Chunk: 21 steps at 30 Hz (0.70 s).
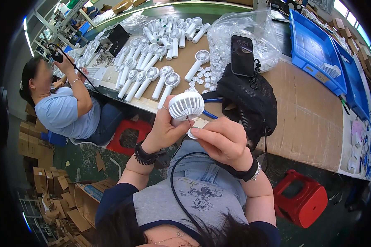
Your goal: The person picks up a fan and a small white cap, fits the cap onto the center of the fan by hand, and then places the assembled fan into a blue tray.
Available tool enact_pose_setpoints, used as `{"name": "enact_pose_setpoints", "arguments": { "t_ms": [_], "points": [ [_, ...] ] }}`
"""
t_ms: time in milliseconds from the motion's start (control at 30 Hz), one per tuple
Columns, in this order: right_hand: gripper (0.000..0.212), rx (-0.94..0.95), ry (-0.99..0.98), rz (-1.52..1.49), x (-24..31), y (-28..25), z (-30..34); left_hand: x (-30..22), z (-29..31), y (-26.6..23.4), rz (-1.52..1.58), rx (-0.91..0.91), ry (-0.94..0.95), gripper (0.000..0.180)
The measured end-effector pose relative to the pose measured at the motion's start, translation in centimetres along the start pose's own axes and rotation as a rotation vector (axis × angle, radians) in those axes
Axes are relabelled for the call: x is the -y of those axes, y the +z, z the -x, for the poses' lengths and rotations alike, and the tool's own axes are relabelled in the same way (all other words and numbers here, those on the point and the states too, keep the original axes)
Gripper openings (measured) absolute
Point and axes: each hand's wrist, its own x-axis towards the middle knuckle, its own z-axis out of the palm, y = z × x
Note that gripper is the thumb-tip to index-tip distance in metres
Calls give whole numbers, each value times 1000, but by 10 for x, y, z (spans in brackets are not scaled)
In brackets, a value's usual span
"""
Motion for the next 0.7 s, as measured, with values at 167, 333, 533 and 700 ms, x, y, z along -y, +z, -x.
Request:
{"name": "enact_pose_setpoints", "arguments": {
  "t_ms": [167,333,533,700],
  "points": [
    [29,-53,30,-29,2,2,1,2,0,2,6,9,30,49],
    [29,-63,32,-48,2,4,3,1,1,2,-5,41,-7,50],
    [32,18,-70,-79,-4,5,5,-2,4,1,-11,107,-104,47],
    [32,30,-82,-86,-5,5,8,-3,4,2,65,142,-192,48]
  ]
}}
